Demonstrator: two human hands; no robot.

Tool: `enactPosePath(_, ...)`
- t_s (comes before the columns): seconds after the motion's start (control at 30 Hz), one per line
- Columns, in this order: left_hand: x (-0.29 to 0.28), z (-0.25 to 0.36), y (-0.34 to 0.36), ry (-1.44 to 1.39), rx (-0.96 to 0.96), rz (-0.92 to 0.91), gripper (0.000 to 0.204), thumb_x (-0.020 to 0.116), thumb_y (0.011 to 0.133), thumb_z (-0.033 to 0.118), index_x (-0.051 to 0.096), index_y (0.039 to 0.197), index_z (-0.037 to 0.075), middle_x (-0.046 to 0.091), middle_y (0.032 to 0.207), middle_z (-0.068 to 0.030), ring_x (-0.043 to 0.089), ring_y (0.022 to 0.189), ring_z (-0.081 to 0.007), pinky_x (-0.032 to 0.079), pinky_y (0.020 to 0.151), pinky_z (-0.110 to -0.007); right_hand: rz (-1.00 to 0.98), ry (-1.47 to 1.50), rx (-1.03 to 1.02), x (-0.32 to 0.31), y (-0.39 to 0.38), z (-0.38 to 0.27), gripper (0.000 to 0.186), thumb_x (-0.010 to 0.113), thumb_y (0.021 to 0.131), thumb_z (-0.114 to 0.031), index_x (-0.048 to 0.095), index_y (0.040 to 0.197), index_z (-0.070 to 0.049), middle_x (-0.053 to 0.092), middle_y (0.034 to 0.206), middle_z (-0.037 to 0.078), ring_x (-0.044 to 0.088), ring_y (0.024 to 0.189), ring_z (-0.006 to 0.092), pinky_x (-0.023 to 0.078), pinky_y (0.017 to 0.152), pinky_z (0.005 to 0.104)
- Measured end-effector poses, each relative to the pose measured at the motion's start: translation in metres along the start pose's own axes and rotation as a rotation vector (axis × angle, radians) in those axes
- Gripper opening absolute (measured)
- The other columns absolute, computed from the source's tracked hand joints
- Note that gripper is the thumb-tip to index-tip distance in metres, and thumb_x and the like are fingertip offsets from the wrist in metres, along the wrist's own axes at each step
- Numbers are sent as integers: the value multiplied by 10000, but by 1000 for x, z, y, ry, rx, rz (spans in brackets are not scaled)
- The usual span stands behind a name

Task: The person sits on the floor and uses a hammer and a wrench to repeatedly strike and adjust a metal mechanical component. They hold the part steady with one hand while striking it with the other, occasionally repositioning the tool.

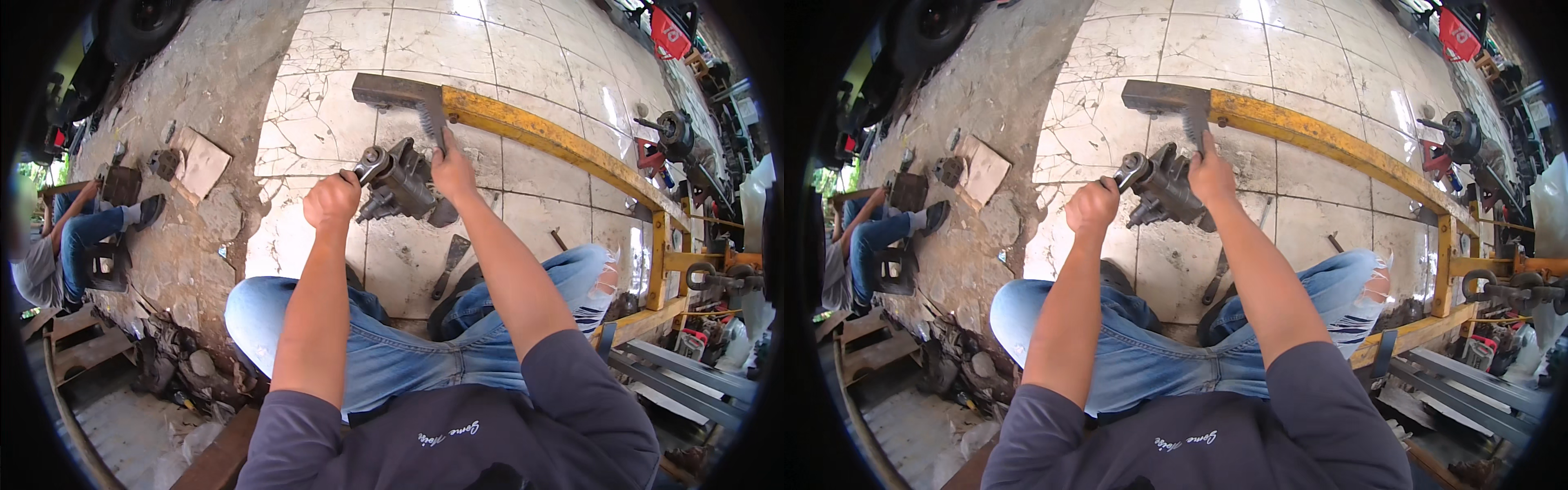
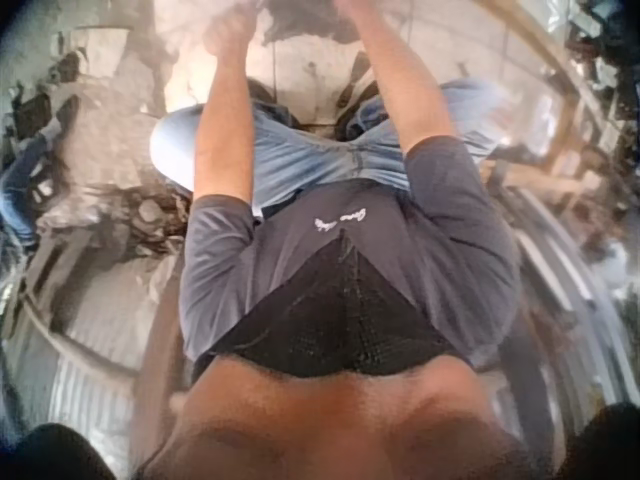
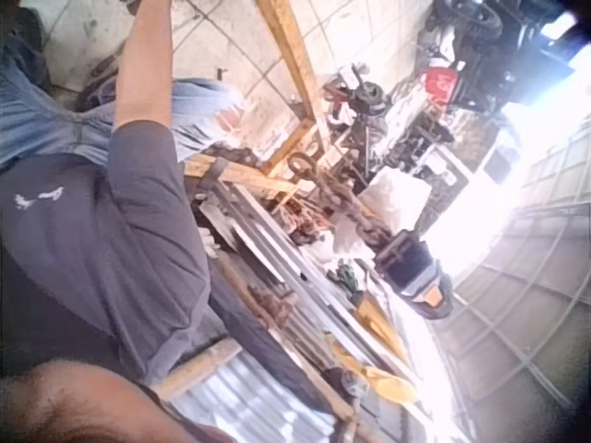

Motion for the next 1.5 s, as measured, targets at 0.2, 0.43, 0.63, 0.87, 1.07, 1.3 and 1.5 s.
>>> enactPosePath(0.2,2,5,-4,-6,19,1,541,362,937,424,763,888,63,723,932,-179,698,889,-357,537,822,-423,20,175,125,39,-46,21,584,452,962,-257,293,1501,-96,648,1055,310,633,964,472,494,873,483)
enactPosePath(0.43,5,3,-2,-7,20,-2,551,358,940,424,763,877,56,721,914,-190,700,875,-359,537,823,-421,-44,18,-93,42,-77,36,592,522,948,-258,319,1494,-146,650,872,304,646,817,455,508,738,542)
enactPosePath(0.63,0,8,-2,7,25,27,563,350,945,426,764,860,54,722,910,-190,700,874,-364,539,818,-426,-9,-83,105,19,-14,29,573,485,970,-288,304,1500,-167,664,945,294,657,906,442,518,813,524)
enactPosePath(0.87,3,4,-4,16,-3,15,558,360,944,428,761,869,47,721,918,-188,698,881,-360,539,811,-425,-62,279,144,32,-58,26,587,453,993,-291,262,1521,-121,595,1238,290,587,1138,435,457,982,412)
enactPosePath(1.07,0,4,-6,20,-3,6,565,348,946,428,761,882,48,720,938,-190,695,893,-356,535,819,-422,-168,-94,-87,37,-59,32,549,476,980,-280,326,1492,-149,657,1028,303,640,936,467,501,841,498)
enactPosePath(1.3,4,5,-2,33,14,8,577,334,947,427,758,899,39,718,946,-195,690,917,-368,531,832,-425,-1,148,81,31,-30,16,579,452,974,-284,273,1500,-124,671,963,294,639,906,479,501,818,519)
enactPosePath(1.5,7,4,-4,40,6,-21,586,316,951,430,752,936,39,712,973,-203,681,939,-380,523,851,-438,-44,199,16,35,-60,42,594,478,964,-253,267,1501,-111,666,888,291,644,838,469,501,751,520)
Point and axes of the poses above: each hand's wrist, its own y-axis towards the middle knuckle, its own x-axis out of the palm, z = x × y, the point moved 7 cm from there along y, towards the middle knuckle
